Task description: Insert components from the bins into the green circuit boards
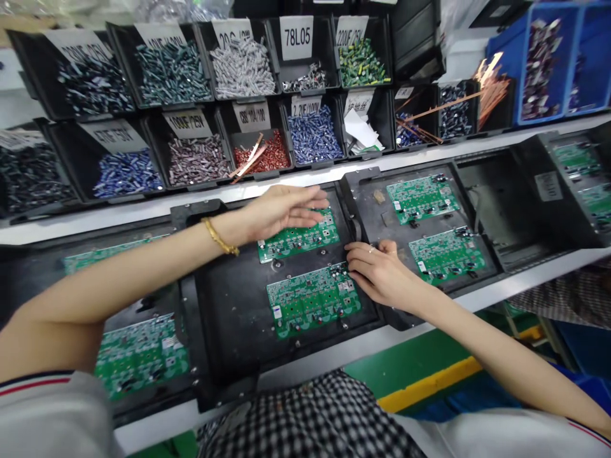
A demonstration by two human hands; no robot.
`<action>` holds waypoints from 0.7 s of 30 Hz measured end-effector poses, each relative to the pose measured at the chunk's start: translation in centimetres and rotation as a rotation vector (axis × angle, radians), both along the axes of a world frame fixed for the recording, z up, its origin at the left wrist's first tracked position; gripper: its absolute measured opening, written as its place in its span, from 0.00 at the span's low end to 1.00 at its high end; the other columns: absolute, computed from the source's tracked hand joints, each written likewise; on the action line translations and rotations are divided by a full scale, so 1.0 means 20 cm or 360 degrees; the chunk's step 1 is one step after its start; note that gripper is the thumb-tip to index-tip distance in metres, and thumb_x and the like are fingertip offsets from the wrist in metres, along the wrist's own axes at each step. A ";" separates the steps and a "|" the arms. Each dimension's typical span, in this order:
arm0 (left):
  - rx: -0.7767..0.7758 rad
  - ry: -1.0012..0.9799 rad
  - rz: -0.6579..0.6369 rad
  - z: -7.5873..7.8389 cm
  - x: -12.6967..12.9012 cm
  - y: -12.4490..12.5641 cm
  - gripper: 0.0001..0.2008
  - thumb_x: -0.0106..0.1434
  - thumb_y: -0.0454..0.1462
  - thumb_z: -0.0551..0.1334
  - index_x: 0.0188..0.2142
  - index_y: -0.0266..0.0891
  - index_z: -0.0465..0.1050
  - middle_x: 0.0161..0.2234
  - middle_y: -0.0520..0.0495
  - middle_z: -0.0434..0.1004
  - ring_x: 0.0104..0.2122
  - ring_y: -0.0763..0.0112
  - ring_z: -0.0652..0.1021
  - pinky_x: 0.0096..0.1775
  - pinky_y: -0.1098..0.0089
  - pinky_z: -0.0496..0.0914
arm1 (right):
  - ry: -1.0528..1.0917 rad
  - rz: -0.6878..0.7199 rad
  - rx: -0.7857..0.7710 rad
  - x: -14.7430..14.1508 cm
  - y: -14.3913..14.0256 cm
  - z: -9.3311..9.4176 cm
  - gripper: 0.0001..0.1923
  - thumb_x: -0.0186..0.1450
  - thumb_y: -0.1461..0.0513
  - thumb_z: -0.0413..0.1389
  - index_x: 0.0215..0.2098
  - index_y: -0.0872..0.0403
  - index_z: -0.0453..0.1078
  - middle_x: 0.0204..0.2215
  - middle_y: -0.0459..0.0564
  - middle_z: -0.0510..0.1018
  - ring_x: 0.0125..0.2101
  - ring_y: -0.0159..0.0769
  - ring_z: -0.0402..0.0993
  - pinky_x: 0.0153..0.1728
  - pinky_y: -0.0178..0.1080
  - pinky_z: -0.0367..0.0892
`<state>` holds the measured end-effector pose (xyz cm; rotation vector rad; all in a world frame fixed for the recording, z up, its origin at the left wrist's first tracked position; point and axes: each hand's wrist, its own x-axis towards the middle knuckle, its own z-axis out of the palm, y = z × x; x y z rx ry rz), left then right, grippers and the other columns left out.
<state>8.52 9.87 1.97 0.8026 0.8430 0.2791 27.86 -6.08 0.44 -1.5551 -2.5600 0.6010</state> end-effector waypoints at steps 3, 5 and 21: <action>0.0007 -0.0014 -0.0028 0.00 -0.03 -0.11 0.13 0.68 0.38 0.55 0.38 0.29 0.73 0.19 0.51 0.69 0.11 0.88 0.59 0.15 0.84 0.52 | 0.0169 -0.0111 -0.0055 -0.02 0.04 0.05 0.04 0.64 0.64 0.52 0.34 0.55 0.70 0.39 0.51 0.77 0.48 0.42 0.70 0.40 0.43 0.50; 0.0016 -0.0081 -0.0114 0.00 -0.04 -0.17 0.13 0.68 0.40 0.55 0.35 0.31 0.72 0.13 0.56 0.60 0.09 0.88 0.54 0.14 0.83 0.46 | 0.0412 -0.0313 0.0035 -0.05 0.09 0.08 0.05 0.63 0.63 0.54 0.36 0.54 0.71 0.39 0.50 0.78 0.44 0.40 0.73 0.42 0.45 0.55; 0.1206 0.0705 0.0042 0.08 -0.16 0.22 0.22 0.70 0.42 0.50 0.60 0.35 0.53 0.35 0.49 0.75 0.24 0.78 0.69 0.33 0.75 0.64 | 0.0593 -0.0526 0.0281 -0.07 0.41 0.12 0.06 0.61 0.61 0.55 0.31 0.51 0.75 0.33 0.48 0.80 0.36 0.38 0.74 0.40 0.45 0.61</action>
